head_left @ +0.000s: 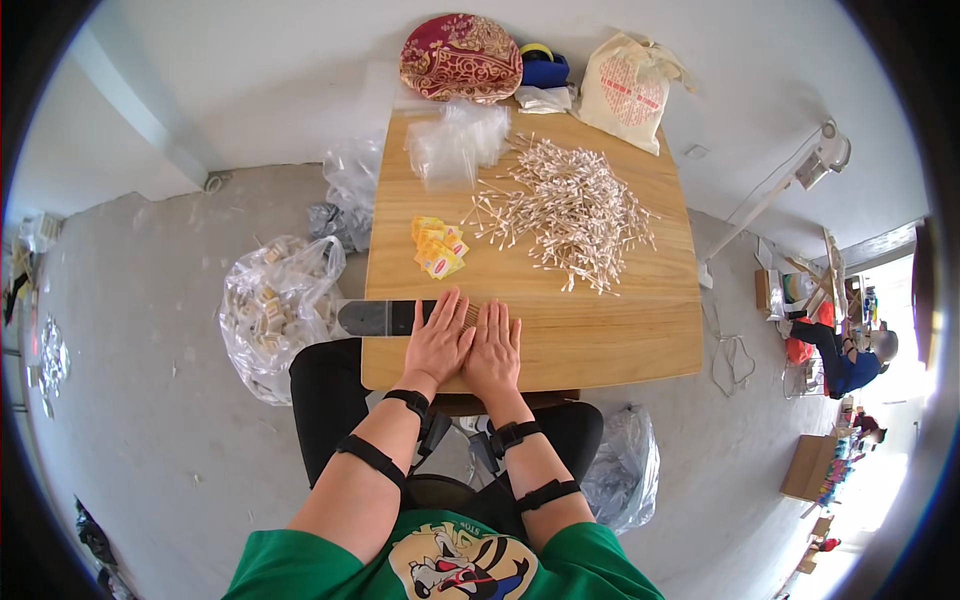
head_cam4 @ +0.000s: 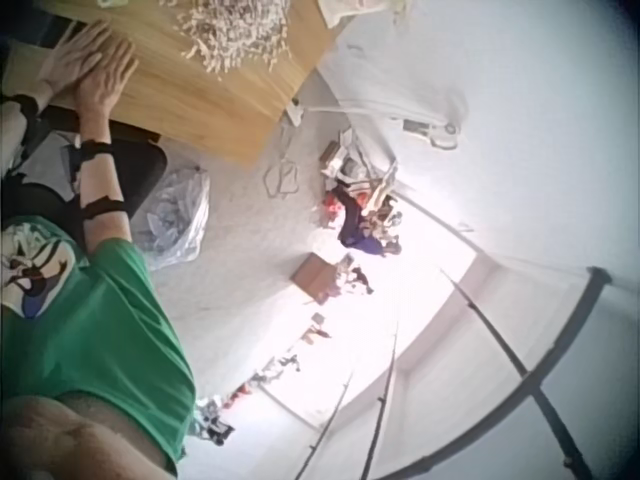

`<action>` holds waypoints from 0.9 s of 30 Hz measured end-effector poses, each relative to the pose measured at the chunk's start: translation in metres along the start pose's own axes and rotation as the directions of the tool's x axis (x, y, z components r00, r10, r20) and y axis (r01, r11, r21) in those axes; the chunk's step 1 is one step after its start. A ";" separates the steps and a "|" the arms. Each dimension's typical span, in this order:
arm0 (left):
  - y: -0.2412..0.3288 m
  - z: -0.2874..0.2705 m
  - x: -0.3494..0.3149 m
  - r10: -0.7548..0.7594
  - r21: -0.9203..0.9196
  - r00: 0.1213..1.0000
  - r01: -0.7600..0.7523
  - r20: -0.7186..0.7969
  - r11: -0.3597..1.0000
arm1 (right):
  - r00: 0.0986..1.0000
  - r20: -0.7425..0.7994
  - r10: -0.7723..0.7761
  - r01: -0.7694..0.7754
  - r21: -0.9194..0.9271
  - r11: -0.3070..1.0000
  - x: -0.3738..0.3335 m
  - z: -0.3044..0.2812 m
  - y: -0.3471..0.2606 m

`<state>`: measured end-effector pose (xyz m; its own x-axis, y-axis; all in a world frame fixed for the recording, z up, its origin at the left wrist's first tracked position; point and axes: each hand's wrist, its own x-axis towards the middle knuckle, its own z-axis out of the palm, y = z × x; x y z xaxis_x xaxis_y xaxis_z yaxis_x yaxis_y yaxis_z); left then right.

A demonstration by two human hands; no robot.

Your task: Arranging cotton swabs in a row on a wooden table.

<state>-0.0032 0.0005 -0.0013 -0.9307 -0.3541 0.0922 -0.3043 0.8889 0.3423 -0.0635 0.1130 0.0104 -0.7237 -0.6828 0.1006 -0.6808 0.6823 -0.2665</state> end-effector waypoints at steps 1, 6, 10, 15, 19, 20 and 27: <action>0.000 0.000 0.000 0.003 -0.005 1.000 -0.003 -0.011 1.000 | 1.000 0.006 0.000 0.000 -0.009 1.000 0.000 0.001 0.001; -0.007 0.007 -0.005 0.022 -0.041 0.999 -0.023 -0.031 0.999 | 0.997 0.055 -0.056 0.055 0.012 0.998 0.007 -0.005 0.014; 0.001 0.009 -0.016 0.014 -0.006 0.998 -0.014 -0.065 1.000 | 0.978 0.065 -0.196 0.198 -0.019 0.980 0.014 -0.009 0.029; 0.004 0.006 -0.017 0.008 -0.009 0.998 -0.009 -0.062 1.000 | 0.976 0.021 -0.216 0.217 -0.019 0.976 0.014 -0.001 0.029; 0.003 0.004 -0.018 0.012 -0.014 0.999 -0.012 -0.045 1.000 | 0.978 0.046 -0.201 0.204 -0.065 0.977 0.013 0.003 0.020; 0.003 0.004 -0.018 0.012 -0.016 0.999 -0.013 -0.044 1.000 | 0.978 0.059 -0.202 0.206 -0.089 0.974 0.014 0.004 0.018; -0.005 -0.001 -0.014 0.036 -0.025 0.999 -0.036 0.000 0.999 | 0.982 0.033 -0.188 0.190 -0.059 0.980 0.013 0.008 0.017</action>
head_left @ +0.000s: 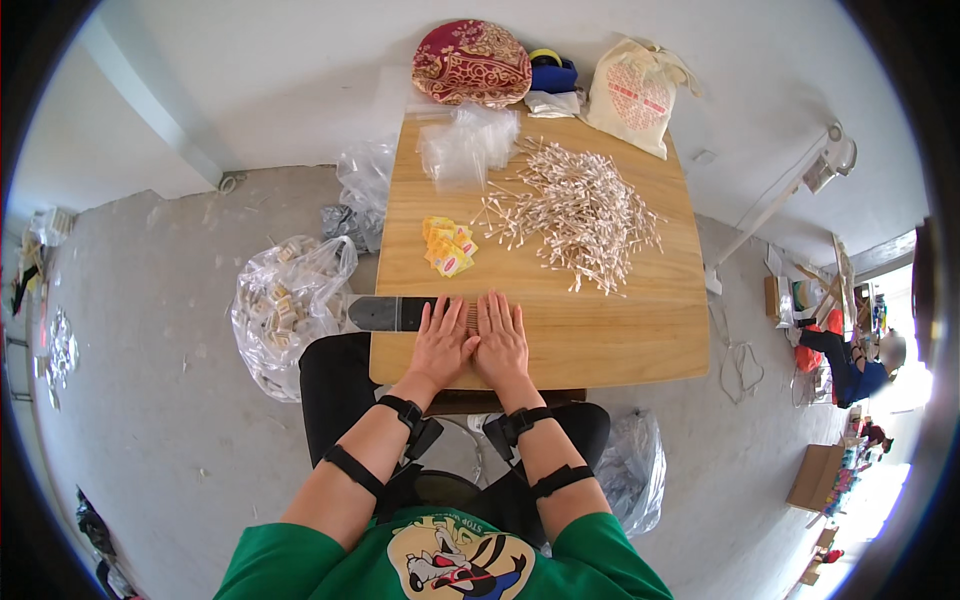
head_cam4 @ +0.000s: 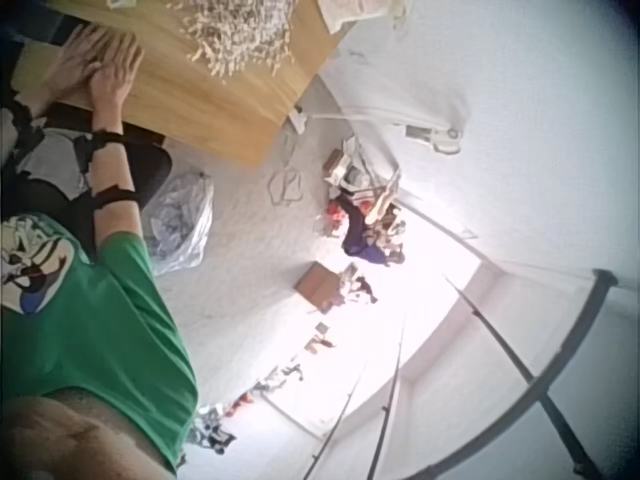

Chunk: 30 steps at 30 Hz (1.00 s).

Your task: Arranging cotton swabs in a row on a wooden table.

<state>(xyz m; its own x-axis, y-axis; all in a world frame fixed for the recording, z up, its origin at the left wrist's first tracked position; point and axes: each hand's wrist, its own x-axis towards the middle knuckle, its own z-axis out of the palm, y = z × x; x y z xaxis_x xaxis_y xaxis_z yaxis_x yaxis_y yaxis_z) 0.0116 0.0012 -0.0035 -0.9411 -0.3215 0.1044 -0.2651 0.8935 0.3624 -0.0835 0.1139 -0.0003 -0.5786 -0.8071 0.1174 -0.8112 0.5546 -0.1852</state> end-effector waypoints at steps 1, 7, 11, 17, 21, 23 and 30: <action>0.000 -0.002 0.001 -0.012 0.015 0.999 0.011 0.034 1.000 | 1.000 0.009 0.014 -0.014 0.017 1.000 -0.001 0.000 0.000; -0.003 0.000 -0.001 0.022 0.013 1.000 -0.022 -0.006 1.000 | 0.999 0.030 0.037 -0.039 0.075 0.996 -0.004 -0.009 -0.006; -0.002 -0.001 -0.001 0.025 0.020 0.999 -0.025 -0.020 0.999 | 0.997 0.058 0.048 -0.050 0.049 0.998 -0.004 -0.008 -0.006; -0.001 -0.001 -0.001 0.041 0.080 0.999 -0.040 -0.008 0.996 | 0.992 0.101 0.072 -0.073 0.004 0.997 -0.001 -0.008 -0.009; -0.007 -0.003 -0.001 0.002 -0.134 0.998 -0.012 -0.068 0.991 | 0.992 0.110 0.066 -0.065 -0.018 0.998 -0.001 -0.013 -0.013; -0.017 -0.006 -0.003 -0.041 -0.318 0.992 0.000 -0.123 0.948 | 0.990 0.120 0.071 -0.074 0.019 0.997 0.001 -0.014 -0.014; -0.059 -0.042 -0.022 -0.401 -0.225 0.842 0.338 -0.361 0.914 | 0.992 0.114 0.060 -0.057 -0.035 0.998 0.004 -0.012 -0.019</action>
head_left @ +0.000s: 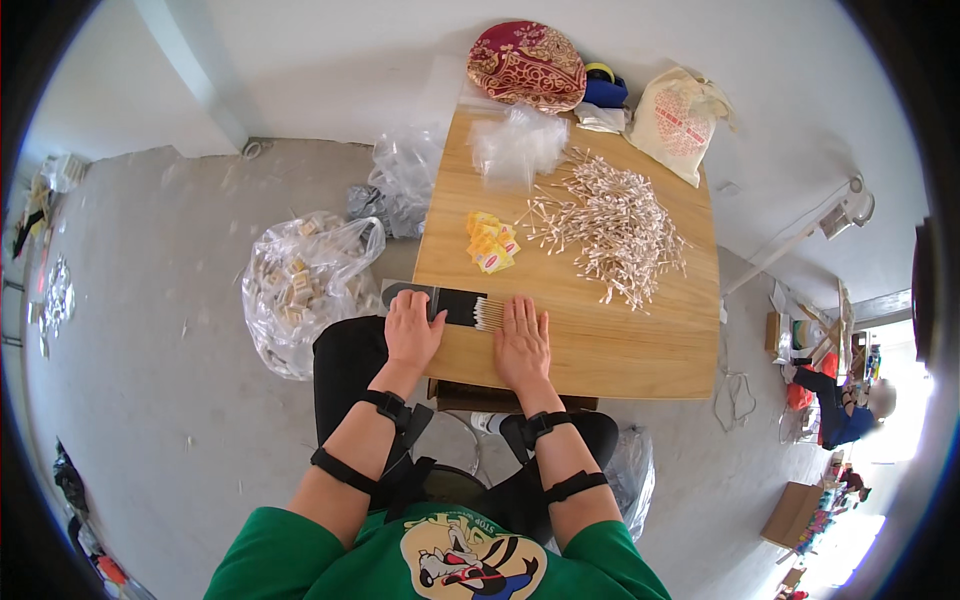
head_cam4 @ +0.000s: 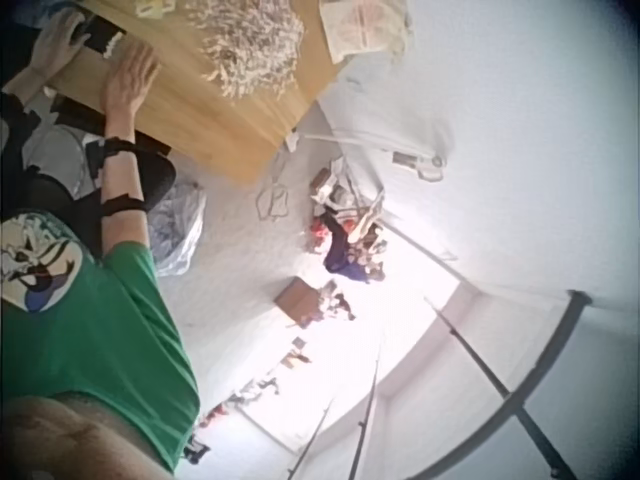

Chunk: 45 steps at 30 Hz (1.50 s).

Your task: Arranging cotton swabs in a row on a wooden table.

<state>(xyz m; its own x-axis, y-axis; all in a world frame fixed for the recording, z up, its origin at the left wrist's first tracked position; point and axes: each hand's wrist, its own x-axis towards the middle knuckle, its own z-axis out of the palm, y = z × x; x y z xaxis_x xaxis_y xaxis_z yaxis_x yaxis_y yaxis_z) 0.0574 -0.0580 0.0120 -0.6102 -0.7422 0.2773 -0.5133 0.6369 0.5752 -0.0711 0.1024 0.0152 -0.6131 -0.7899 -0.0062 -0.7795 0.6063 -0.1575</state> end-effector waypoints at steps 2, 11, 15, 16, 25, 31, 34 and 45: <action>-0.003 -0.001 0.004 -0.025 0.008 0.998 0.024 0.063 1.000 | 0.998 0.025 -0.052 0.051 0.027 0.998 0.006 0.004 -0.013; -0.008 0.001 0.013 -0.011 0.069 0.986 0.000 0.164 0.998 | 0.994 0.020 -0.103 0.102 0.042 0.994 0.016 0.003 -0.035; -0.018 -0.001 0.014 0.009 -0.010 0.985 -0.008 0.174 1.000 | 0.993 0.050 -0.105 0.103 0.032 0.994 0.018 0.001 -0.038; -0.020 -0.003 0.014 0.012 -0.086 0.985 0.003 0.172 0.996 | 0.991 0.047 -0.127 0.125 0.053 0.991 0.019 0.001 -0.039; -0.025 -0.004 0.012 -0.024 -0.229 0.990 0.055 0.136 0.972 | 0.985 0.029 -0.172 0.171 0.033 0.985 0.034 0.012 -0.066; -0.020 -0.009 0.012 0.026 -0.132 0.991 -0.009 0.133 0.991 | 0.986 0.009 -0.164 0.163 0.048 0.985 0.035 0.017 -0.087; -0.023 -0.013 0.022 0.054 -0.256 0.996 -0.036 0.064 0.966 | 0.985 0.000 -0.170 0.169 0.087 0.982 0.031 0.018 -0.090; -0.044 0.001 0.027 -0.124 -0.946 0.963 0.261 0.240 0.194 | 0.994 0.055 -0.090 0.087 0.053 0.995 0.022 0.012 -0.090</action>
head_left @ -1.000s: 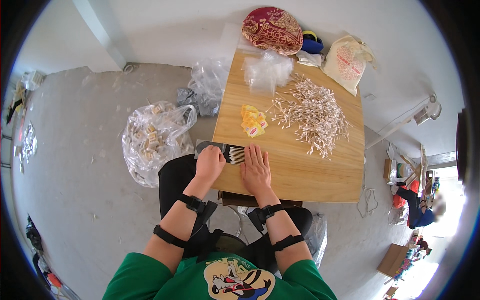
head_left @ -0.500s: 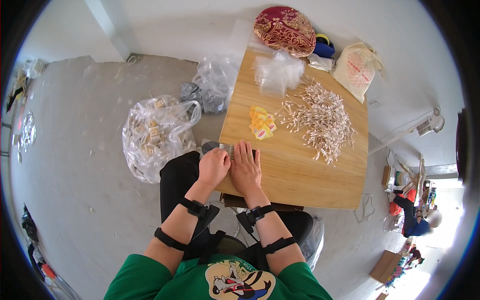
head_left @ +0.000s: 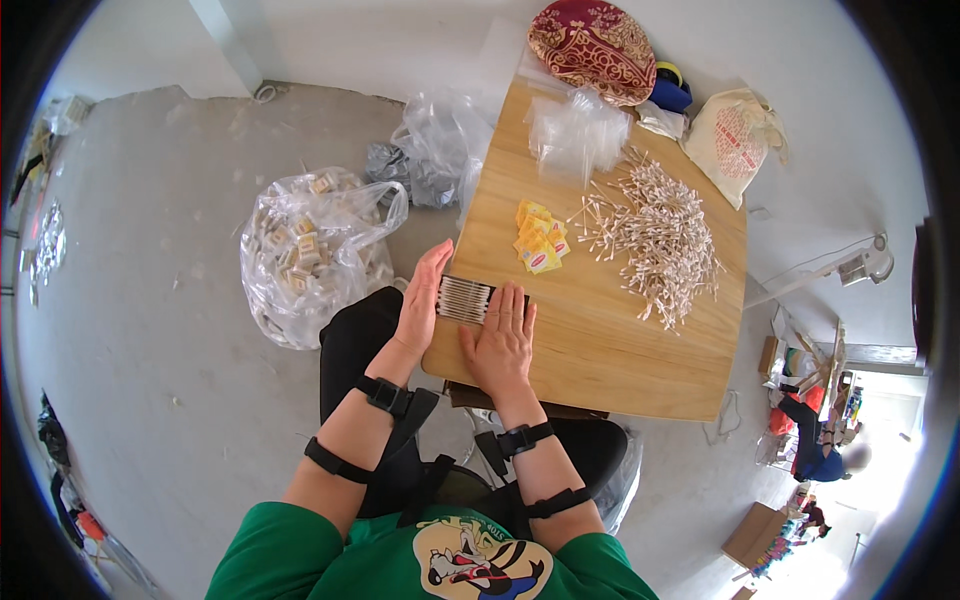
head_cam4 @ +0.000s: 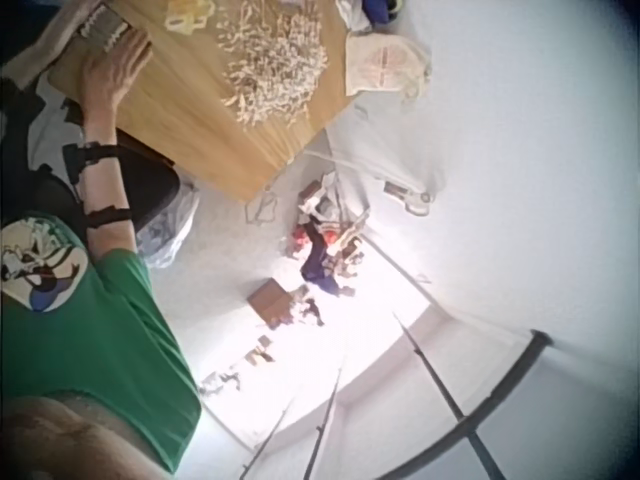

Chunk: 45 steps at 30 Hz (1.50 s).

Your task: Arranging cotton swabs in a row on a wooden table.

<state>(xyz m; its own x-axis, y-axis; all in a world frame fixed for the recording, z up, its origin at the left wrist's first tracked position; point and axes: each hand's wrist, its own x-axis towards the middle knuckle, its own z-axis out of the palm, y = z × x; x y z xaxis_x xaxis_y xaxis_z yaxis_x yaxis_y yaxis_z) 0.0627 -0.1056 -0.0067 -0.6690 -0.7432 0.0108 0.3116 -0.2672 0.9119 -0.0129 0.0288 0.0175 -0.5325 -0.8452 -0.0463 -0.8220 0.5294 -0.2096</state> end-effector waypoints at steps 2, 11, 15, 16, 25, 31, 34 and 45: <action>-0.001 0.000 0.000 -0.009 -0.062 1.000 0.009 0.004 0.998 | 1.000 0.015 -0.006 0.006 -0.012 1.000 0.003 0.001 -0.006; -0.001 -0.002 0.000 -0.018 -0.173 1.000 0.022 0.020 0.985 | 0.997 -0.044 -0.063 0.065 0.032 0.997 0.008 -0.006 -0.005; 0.005 0.004 -0.001 -0.027 -0.118 1.000 0.028 0.014 0.993 | 0.997 -0.016 -0.074 0.075 0.012 0.997 0.008 -0.006 -0.007; 0.007 0.006 -0.002 -0.030 -0.090 1.000 0.030 -0.003 0.995 | 0.997 -0.010 -0.070 0.070 0.024 0.997 0.007 -0.007 -0.007; 0.011 0.009 -0.001 0.079 -0.162 0.996 -0.073 0.032 0.984 | 0.900 -0.331 0.284 -0.224 0.209 0.952 0.047 -0.017 0.060; 0.005 0.008 0.002 0.036 -0.143 0.999 -0.032 0.023 0.989 | 0.896 -0.312 0.316 -0.272 0.177 0.946 0.082 -0.023 0.078; 0.005 0.007 0.003 0.019 -0.136 1.000 -0.016 0.018 0.991 | 0.887 -0.226 0.404 -0.358 0.217 0.908 0.086 -0.021 0.080; 0.006 0.007 0.005 0.012 -0.164 1.000 -0.013 -0.007 0.986 | 0.833 -0.176 0.525 -0.326 0.611 0.721 0.085 -0.015 0.097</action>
<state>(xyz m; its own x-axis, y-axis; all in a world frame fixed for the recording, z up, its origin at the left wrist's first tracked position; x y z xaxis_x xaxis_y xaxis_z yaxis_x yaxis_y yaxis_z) 0.0565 -0.1060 0.0014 -0.6604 -0.7507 0.0190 0.4265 -0.3541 0.8323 -0.1410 0.0093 0.0074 -0.9105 -0.4129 0.0233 -0.2964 0.6121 -0.7331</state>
